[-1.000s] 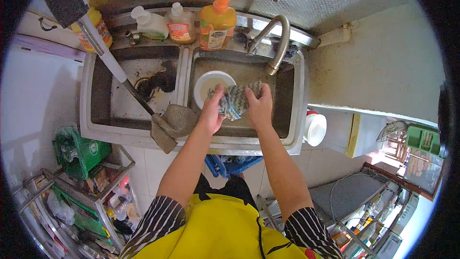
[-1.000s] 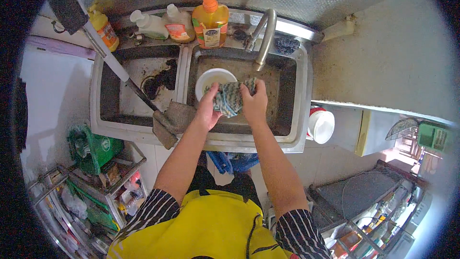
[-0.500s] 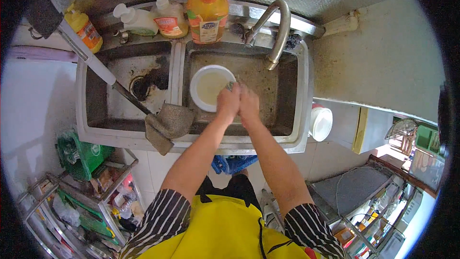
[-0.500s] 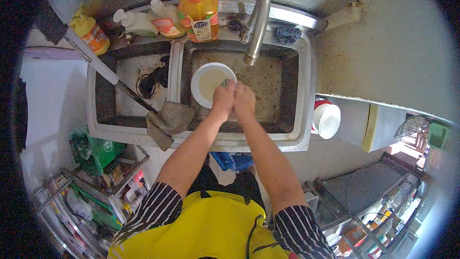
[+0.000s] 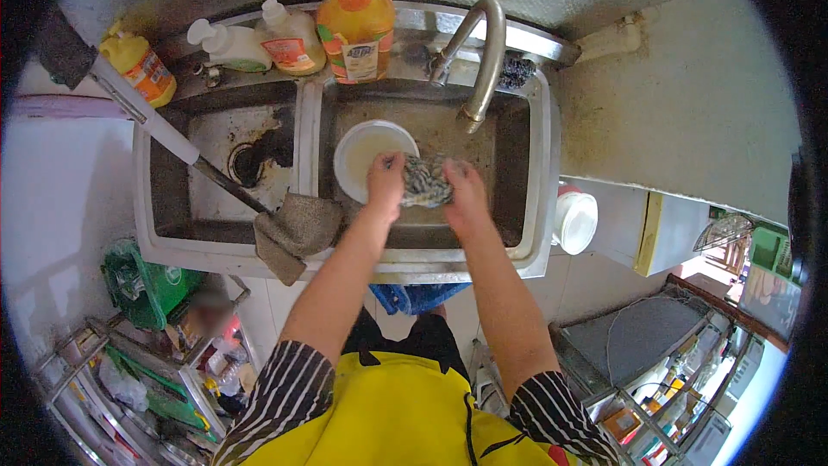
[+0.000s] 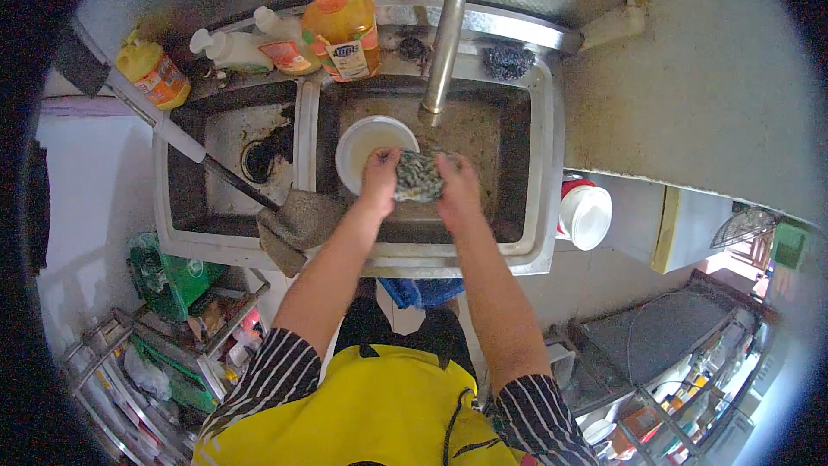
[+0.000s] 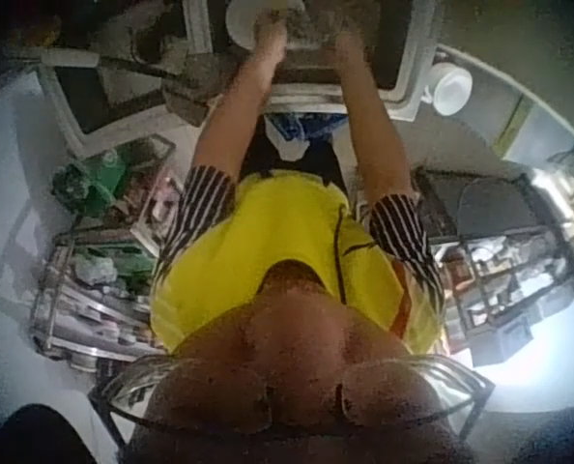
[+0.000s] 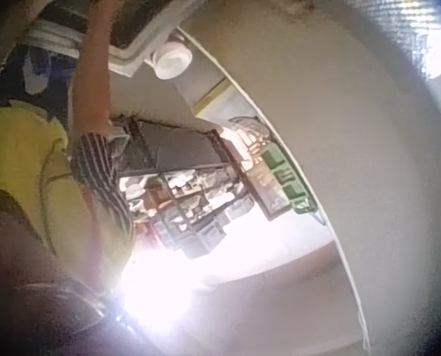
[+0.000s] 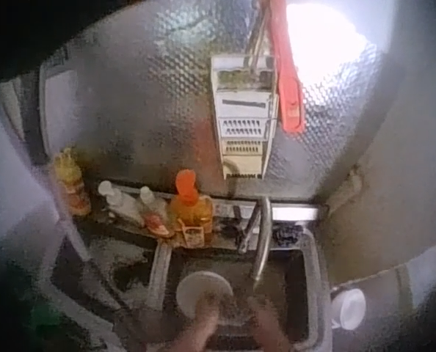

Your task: The person washes a rag and a bowl under running water from a sink faucet, places the bowl aside, and then washes their hands under the faucet.

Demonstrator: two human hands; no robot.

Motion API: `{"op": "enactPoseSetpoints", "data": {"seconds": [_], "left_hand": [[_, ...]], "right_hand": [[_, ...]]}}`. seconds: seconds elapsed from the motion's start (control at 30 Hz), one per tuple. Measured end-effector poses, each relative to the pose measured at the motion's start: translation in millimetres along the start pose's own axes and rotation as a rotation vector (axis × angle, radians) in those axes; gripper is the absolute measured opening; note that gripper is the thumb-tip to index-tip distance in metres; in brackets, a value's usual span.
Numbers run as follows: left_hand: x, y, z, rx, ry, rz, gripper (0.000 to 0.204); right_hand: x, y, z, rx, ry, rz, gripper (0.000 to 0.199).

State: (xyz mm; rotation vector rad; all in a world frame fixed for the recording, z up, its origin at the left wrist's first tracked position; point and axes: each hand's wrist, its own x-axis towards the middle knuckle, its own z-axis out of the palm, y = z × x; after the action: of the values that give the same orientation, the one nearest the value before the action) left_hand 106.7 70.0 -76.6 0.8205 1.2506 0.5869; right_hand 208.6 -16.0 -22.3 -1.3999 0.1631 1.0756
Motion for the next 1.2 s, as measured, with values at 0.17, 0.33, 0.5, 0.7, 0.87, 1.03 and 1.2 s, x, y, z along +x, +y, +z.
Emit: {"op": "enactPoseSetpoints", "data": {"seconds": [0.17, 0.33, 0.5, 0.7, 0.87, 1.03, 1.2], "left_hand": [[-67.4, 25.2, 63.7, 0.239, 0.023, -0.014, 0.041], [-27.1, 38.8, 47.4, 0.619, -0.031, 0.121, 0.042], [-50.0, 27.0, 78.6, 0.687, -0.189, 0.279, 0.047], [19.0, 39.0, 38.6, 0.624, -0.185, 0.166, 0.059], [-6.6, 59.2, 36.3, -0.022, -0.525, -0.271, 0.033], [-36.8, 21.0, 41.6, -0.126, -0.229, -0.264, 0.025], [-86.1, 33.2, 91.5, 0.37, 0.026, 0.144, 0.039]], "right_hand": [[46.3, 11.6, -13.8, -0.345, 0.146, -0.003, 0.047], [30.0, 29.1, 4.1, -0.415, -0.057, -0.104, 0.035], [28.3, 3.2, -24.3, -0.02, 0.127, 0.191, 0.034], [-14.2, -46.9, -16.9, 0.125, -0.111, 0.427, 0.041], [11.6, -43.9, -66.7, -0.09, -0.242, 0.415, 0.044], [17.2, -23.5, -38.5, 0.159, 0.022, 0.049, 0.029], [36.0, -7.5, -33.1, -0.71, 0.105, -0.154, 0.049]]}}
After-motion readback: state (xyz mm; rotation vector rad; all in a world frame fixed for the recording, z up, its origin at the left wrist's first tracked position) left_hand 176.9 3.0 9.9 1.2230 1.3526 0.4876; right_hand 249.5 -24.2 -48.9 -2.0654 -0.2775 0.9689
